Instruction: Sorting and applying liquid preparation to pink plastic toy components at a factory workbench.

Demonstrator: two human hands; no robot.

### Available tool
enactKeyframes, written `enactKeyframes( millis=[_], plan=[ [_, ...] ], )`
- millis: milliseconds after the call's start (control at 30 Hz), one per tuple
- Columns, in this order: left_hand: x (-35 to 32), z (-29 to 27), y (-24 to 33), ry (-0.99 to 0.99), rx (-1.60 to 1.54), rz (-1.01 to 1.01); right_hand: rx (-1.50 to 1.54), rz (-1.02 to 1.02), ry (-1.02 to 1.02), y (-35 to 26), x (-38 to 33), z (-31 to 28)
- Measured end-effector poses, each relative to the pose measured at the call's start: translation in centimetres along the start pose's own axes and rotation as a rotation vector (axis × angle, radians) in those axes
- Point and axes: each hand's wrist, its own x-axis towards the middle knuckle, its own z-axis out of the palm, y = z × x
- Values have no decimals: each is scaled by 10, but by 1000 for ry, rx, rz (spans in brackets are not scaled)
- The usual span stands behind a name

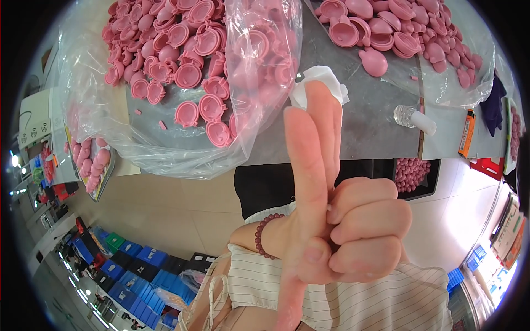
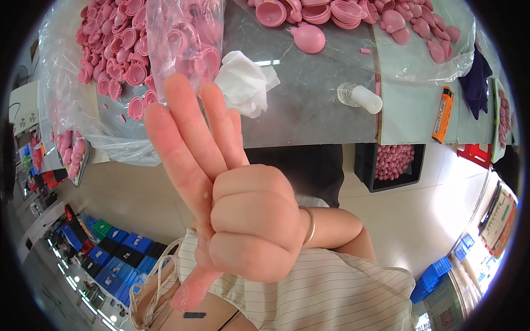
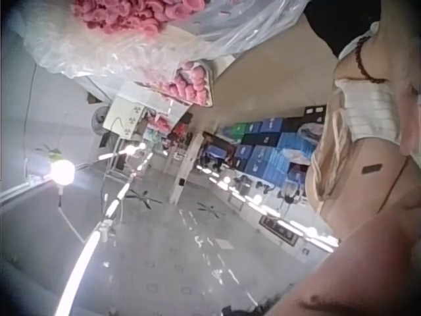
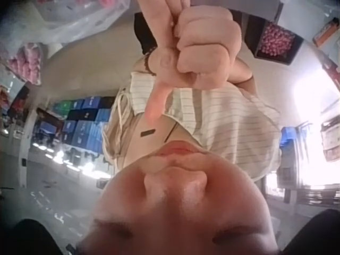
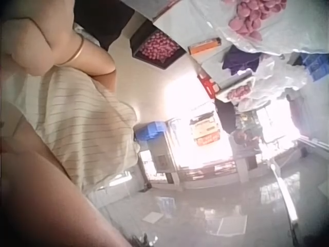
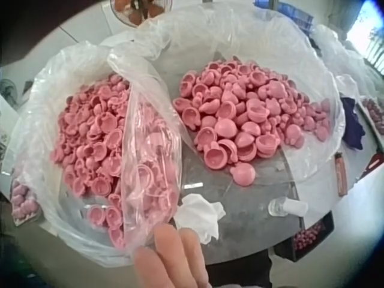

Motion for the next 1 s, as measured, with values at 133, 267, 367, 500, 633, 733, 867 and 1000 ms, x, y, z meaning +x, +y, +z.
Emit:
enactKeyframes(
  millis=[133,267,367,500,633,733,867,1000],
  plan=[
    [-3,-3,-3,-12,-326,53,-46,28,119,4,-6,10],
    [-7,-10,-7,-31,-745,136,5,-26,-113,2,-1,-7],
    [-1,-22,-7,-186,-758,132,23,2,-83,3,-5,-9],
    [24,-46,-1,-799,-308,67,60,10,-68,2,-2,-8],
    [20,-32,1,-701,-229,77,73,1,-79,-1,1,-5],
    [5,-11,-6,-336,-289,113,59,-12,-89,0,-2,-8],
    [-1,-14,-3,-176,-298,26,52,-4,-69,0,-4,-9],
    [-16,4,-9,12,-1421,262,53,3,-54,-3,-6,-6]
  ],
)
